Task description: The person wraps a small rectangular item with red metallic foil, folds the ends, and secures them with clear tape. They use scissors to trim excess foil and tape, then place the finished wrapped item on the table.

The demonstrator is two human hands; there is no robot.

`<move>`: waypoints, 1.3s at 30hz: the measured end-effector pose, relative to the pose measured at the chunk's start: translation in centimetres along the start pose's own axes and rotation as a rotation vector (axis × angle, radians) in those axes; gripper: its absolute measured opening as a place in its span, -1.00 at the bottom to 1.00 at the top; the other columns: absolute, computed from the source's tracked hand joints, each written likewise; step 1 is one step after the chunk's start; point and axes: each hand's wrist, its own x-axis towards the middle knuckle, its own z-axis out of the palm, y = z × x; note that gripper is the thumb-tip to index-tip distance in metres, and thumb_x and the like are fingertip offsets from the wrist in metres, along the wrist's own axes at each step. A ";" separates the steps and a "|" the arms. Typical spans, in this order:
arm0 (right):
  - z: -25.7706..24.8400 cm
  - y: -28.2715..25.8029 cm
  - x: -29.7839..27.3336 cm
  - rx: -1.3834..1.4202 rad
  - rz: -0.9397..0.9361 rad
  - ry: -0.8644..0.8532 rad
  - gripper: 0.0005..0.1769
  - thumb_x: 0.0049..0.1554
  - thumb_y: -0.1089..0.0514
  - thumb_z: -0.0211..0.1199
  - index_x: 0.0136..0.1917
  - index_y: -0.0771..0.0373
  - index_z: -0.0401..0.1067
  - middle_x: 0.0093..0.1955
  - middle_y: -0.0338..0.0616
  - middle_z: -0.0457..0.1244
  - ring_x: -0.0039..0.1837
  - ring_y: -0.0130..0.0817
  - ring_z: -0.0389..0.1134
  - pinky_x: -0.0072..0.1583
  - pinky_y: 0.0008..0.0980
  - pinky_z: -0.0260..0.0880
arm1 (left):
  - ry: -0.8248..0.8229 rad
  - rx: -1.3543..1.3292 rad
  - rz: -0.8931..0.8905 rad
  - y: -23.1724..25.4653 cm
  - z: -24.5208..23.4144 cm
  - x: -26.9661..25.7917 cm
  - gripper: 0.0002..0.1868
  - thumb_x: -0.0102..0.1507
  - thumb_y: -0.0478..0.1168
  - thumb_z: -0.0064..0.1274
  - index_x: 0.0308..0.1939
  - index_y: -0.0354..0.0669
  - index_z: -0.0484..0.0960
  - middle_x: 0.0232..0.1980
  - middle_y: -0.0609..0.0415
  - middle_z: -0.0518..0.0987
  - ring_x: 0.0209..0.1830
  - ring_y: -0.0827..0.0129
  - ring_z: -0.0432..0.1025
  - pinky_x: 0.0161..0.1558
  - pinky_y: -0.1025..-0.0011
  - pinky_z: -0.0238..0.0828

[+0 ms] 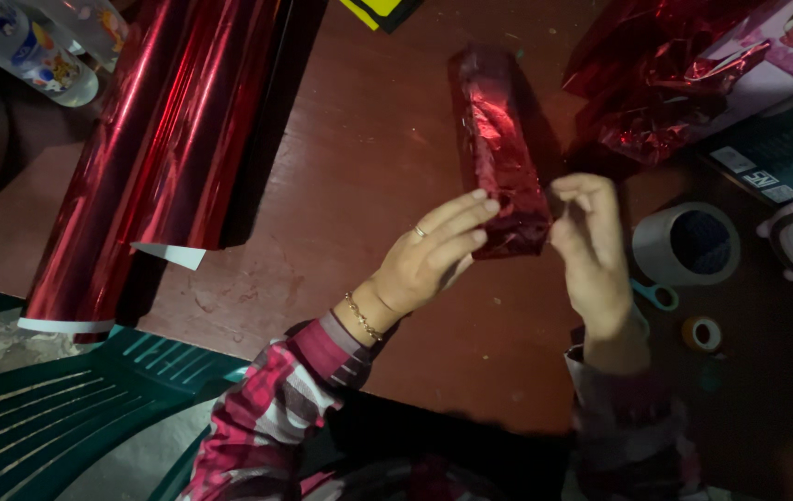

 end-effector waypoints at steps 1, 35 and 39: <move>-0.2 0.7 0.2 0.157 0.051 -0.064 -0.55 0.37 0.05 0.06 0.45 0.26 0.17 0.30 -0.10 0.19 0.28 -0.39 0.26 0.26 -0.36 0.38 | -0.040 0.023 0.005 0.0 0.0 -0.2 -0.58 0.31 -0.47 0.16 0.19 -0.23 0.36 0.40 -0.16 0.44 0.48 -0.07 0.35 0.42 0.17 0.49; -2.2 4.7 0.8 0.144 -0.069 -0.109 -0.48 0.23 0.35 0.30 0.41 0.38 0.22 0.32 -0.13 0.23 0.34 -0.38 0.23 0.37 -0.32 0.27 | 0.036 -0.519 -0.553 -0.8 2.5 2.6 -0.05 0.26 -0.36 0.31 0.62 -0.19 0.08 0.53 -0.15 0.36 0.57 0.18 0.28 0.58 0.22 0.19; -3.0 4.2 0.7 0.187 -0.209 -0.019 -0.40 0.23 0.23 0.31 0.48 0.31 0.20 0.38 -0.20 0.27 0.40 -0.41 0.29 0.42 -0.35 0.29 | 0.048 -0.528 -0.480 0.0 1.8 4.6 -0.11 0.24 -0.32 0.36 0.57 -0.21 0.20 0.50 -0.11 0.39 0.53 0.23 0.33 0.55 0.25 0.26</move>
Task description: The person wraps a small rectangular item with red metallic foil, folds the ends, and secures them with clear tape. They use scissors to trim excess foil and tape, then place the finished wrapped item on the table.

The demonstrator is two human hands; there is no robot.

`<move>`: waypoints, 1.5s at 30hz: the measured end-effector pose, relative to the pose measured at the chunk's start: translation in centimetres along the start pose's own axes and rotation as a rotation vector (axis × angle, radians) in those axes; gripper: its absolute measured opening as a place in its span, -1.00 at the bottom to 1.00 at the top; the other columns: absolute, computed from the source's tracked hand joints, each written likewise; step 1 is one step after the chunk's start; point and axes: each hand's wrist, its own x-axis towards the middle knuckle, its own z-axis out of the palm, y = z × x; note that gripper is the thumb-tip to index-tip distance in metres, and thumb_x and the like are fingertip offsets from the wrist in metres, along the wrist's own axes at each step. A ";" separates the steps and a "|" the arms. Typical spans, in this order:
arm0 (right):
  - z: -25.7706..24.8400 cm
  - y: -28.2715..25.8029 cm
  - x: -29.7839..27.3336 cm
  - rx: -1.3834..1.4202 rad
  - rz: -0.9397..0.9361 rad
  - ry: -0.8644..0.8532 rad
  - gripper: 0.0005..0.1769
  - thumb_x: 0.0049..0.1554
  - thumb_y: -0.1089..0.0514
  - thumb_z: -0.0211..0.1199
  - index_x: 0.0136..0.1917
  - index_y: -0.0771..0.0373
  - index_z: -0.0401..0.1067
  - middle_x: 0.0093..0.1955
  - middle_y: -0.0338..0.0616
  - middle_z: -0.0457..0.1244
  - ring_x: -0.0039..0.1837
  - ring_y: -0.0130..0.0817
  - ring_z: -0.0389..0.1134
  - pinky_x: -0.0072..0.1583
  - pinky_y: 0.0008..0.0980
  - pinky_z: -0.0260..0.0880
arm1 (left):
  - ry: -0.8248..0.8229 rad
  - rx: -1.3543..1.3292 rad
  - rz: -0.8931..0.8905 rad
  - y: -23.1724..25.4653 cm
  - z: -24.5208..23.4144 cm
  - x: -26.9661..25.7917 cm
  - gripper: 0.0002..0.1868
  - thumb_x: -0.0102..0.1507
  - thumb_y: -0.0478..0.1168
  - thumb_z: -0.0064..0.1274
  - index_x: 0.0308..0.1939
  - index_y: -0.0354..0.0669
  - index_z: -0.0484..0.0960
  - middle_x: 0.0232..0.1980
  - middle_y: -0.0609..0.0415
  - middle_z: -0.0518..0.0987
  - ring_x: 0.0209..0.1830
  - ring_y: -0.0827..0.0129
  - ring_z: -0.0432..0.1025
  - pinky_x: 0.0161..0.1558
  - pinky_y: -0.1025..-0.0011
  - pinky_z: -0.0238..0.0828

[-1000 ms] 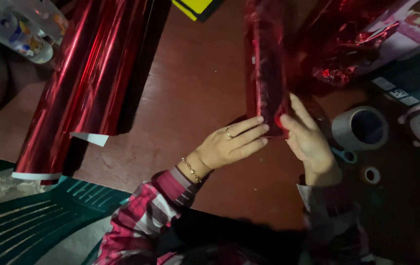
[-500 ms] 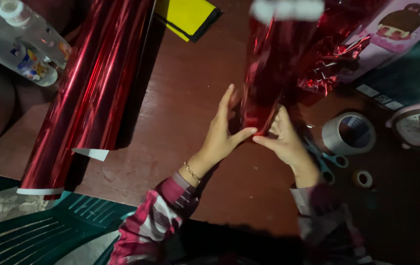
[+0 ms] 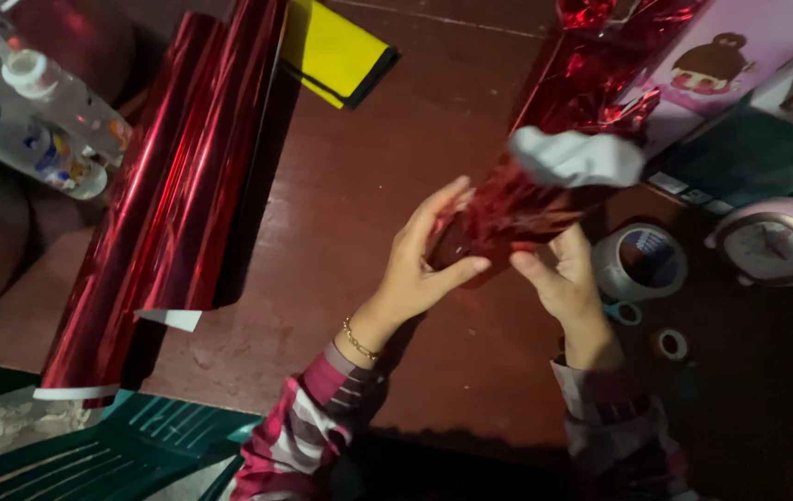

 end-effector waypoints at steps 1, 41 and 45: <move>0.3 -0.3 0.2 -0.036 0.000 0.004 -0.40 0.22 0.26 0.33 0.47 0.32 0.21 0.38 -0.19 0.27 0.40 -0.40 0.29 0.44 -0.33 0.28 | 0.007 0.022 -0.002 0.3 0.2 0.3 -0.14 0.22 -0.30 0.38 0.53 -0.21 0.26 0.46 -0.09 0.43 0.48 0.25 0.37 0.50 0.27 0.32; 6.4 -20.9 7.2 -1.197 -0.420 -0.061 -0.69 -0.03 0.08 0.56 -0.11 0.28 0.55 0.42 0.03 0.19 0.51 0.08 0.15 0.50 0.01 0.11 | 0.131 0.140 -0.093 -0.1 3.2 -0.1 -0.41 0.11 -0.26 0.44 0.16 -0.24 0.53 0.07 0.01 0.56 0.07 0.30 0.49 0.14 0.37 0.45; 7.2 -21.3 8.1 -1.206 -0.447 -0.128 -0.79 0.04 0.13 0.53 -0.24 0.26 0.55 0.38 -0.15 0.24 0.50 -0.01 0.18 0.54 0.05 0.01 | 0.103 0.222 -0.046 -0.3 3.1 -0.2 -0.34 0.07 -0.21 0.47 0.19 -0.25 0.51 0.04 -0.01 0.56 0.05 0.24 0.46 0.13 0.33 0.42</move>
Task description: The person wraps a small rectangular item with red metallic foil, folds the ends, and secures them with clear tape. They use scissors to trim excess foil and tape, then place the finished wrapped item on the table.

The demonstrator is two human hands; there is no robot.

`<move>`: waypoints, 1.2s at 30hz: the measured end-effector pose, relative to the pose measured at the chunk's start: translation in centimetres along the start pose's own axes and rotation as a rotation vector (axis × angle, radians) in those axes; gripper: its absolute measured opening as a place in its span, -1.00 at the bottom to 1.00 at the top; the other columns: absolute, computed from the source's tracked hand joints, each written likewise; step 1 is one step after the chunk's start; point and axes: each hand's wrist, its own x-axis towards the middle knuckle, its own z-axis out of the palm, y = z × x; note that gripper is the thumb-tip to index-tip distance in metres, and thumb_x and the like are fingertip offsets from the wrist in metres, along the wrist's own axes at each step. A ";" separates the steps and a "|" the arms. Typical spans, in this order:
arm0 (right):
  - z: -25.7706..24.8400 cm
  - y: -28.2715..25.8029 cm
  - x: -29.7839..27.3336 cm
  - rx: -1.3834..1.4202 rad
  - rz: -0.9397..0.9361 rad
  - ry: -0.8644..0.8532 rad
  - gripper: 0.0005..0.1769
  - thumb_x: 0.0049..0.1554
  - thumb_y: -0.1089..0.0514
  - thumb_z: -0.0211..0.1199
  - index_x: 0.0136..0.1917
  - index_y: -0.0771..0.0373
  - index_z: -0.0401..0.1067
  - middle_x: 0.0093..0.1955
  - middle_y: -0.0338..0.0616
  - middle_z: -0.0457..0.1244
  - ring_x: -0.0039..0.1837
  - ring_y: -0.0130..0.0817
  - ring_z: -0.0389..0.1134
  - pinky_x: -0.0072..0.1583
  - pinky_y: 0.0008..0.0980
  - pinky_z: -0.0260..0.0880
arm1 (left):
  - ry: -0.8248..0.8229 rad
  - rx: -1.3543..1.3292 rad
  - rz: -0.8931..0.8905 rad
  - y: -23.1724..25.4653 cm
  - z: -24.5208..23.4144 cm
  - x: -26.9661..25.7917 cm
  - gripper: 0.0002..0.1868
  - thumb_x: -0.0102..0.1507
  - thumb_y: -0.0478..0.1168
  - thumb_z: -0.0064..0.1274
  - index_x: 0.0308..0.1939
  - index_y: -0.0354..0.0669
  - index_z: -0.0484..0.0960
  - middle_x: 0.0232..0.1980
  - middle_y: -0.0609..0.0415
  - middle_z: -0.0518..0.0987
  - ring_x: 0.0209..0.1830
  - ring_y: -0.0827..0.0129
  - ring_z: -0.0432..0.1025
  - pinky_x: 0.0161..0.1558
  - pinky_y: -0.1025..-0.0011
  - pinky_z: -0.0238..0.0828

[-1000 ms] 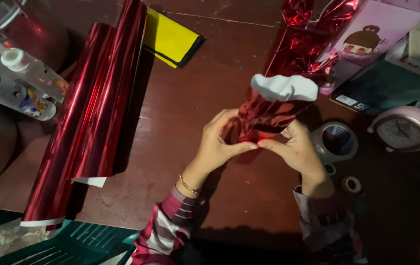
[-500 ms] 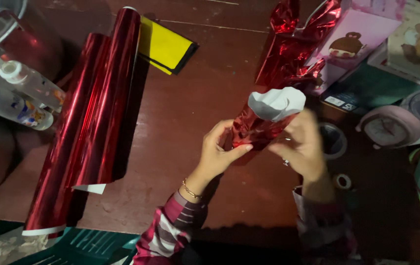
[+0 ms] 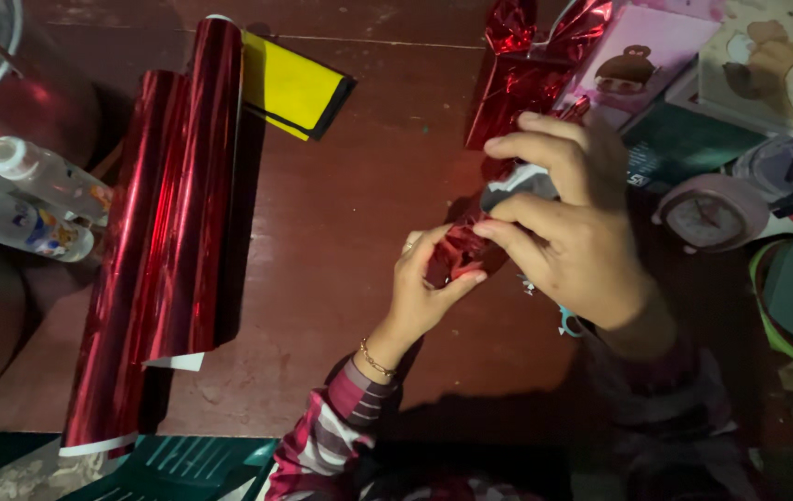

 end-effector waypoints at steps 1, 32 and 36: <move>0.1 0.0 0.2 -0.006 0.001 0.016 -0.80 0.05 0.14 0.53 -0.24 0.25 0.55 0.38 -0.16 0.25 0.51 -0.02 0.17 0.55 0.06 0.00 | -0.029 0.014 -0.010 -0.1 0.0 0.0 -0.37 0.07 -0.21 0.48 0.16 -0.23 0.53 0.00 0.00 0.57 0.03 0.23 0.45 0.12 0.33 0.42; -0.3 8.3 -4.5 0.825 0.240 -0.057 -0.47 0.14 0.37 0.31 0.36 0.29 0.28 0.43 -0.07 0.21 0.38 -0.36 0.32 0.26 -0.42 0.45 | -0.259 -0.671 -0.436 0.7 -0.1 2.7 -0.14 0.03 -0.40 0.40 0.37 -0.18 0.34 0.19 0.15 0.53 0.08 0.41 0.54 0.13 0.33 0.55; -2.2 9.3 -1.7 0.366 0.061 -0.313 -0.83 0.09 0.28 0.37 -0.02 0.29 0.50 0.28 -0.11 0.32 0.16 -0.34 0.41 0.12 -0.41 0.43 | -0.271 -0.412 -0.226 0.3 -0.1 2.9 -0.18 0.07 -0.44 0.43 0.37 -0.24 0.39 0.18 0.12 0.57 0.14 0.53 0.47 0.22 0.39 0.45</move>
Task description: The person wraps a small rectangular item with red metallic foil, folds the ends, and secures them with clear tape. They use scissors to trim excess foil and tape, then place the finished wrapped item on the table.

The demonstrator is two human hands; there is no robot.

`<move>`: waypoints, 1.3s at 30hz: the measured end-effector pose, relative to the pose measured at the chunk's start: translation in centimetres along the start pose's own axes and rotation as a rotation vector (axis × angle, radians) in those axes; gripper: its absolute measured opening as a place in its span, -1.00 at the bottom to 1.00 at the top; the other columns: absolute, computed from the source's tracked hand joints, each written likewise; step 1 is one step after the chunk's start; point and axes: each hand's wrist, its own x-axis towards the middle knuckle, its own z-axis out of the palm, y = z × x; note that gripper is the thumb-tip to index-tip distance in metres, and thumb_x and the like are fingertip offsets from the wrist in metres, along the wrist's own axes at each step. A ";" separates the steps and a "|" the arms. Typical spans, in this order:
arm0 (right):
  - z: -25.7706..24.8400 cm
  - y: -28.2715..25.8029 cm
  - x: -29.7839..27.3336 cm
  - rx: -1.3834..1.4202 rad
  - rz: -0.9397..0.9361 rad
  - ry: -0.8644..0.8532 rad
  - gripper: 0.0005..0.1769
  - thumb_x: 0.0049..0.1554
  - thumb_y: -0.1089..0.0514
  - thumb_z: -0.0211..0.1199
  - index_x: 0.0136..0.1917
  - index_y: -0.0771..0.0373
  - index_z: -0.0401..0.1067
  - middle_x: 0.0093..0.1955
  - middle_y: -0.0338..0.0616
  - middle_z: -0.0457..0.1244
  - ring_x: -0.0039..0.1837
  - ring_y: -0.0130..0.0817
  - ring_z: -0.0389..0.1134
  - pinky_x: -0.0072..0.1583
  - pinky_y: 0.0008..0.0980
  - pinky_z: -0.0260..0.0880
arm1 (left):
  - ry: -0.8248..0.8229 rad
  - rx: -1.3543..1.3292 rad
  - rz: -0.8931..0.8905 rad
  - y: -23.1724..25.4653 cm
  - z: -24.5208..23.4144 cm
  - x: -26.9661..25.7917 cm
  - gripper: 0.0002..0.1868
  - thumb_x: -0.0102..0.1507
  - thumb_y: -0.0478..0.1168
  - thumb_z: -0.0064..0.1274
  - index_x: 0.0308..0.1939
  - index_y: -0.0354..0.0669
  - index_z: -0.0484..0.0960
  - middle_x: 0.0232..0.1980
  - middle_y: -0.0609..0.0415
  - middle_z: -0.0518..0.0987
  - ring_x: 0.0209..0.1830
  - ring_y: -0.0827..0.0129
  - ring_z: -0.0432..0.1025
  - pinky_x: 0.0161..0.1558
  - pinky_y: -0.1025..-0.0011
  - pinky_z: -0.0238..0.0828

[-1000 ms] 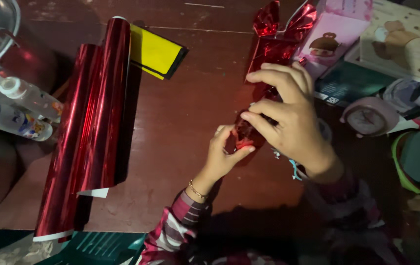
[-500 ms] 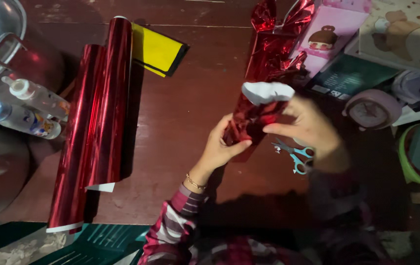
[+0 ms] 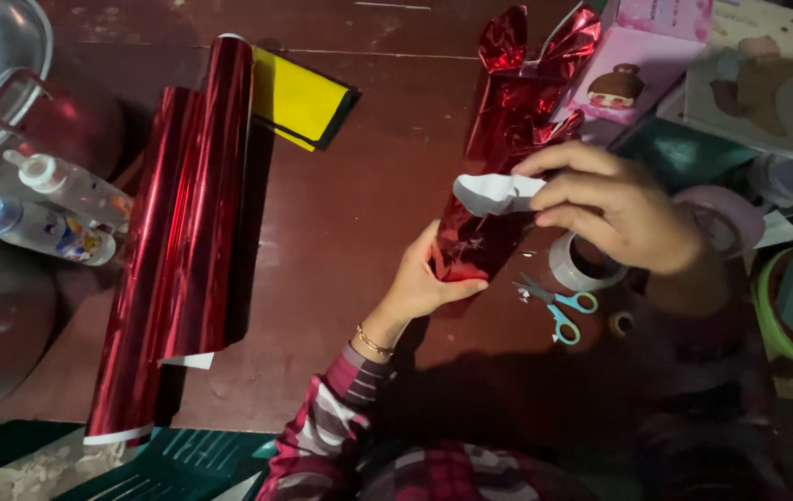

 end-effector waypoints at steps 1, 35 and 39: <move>-0.5 0.1 0.5 -0.011 -0.039 -0.024 -0.87 0.09 0.26 0.35 -0.06 0.29 0.49 0.25 -0.10 0.31 0.18 -0.30 0.41 0.12 -0.42 0.44 | 0.014 0.036 -0.041 -0.1 0.0 0.0 -0.16 0.07 -0.43 0.45 0.39 -0.24 0.40 0.04 0.13 0.55 0.04 0.53 0.44 0.17 0.41 0.44; 14.2 4.0 -5.8 0.571 0.470 0.462 -0.77 0.08 0.32 0.44 0.04 0.39 0.56 -0.05 -0.20 0.42 -0.02 -0.58 0.39 0.04 -0.51 0.44 | 0.246 -0.162 -0.099 -3.4 -0.9 -1.9 -0.80 0.23 -0.41 0.26 -0.08 -0.30 0.65 -0.16 0.24 0.65 -0.18 0.64 0.47 -0.07 0.58 0.46; 13.5 3.1 -5.8 0.551 0.472 0.449 -0.69 0.05 0.31 0.46 0.08 0.37 0.55 -0.02 -0.23 0.43 0.02 -0.56 0.38 0.09 -0.50 0.42 | 0.311 -0.071 -0.018 -2.7 -1.2 -1.5 -0.84 0.26 -0.42 0.22 -0.09 -0.29 0.64 -0.17 0.23 0.66 -0.20 0.63 0.48 -0.09 0.60 0.45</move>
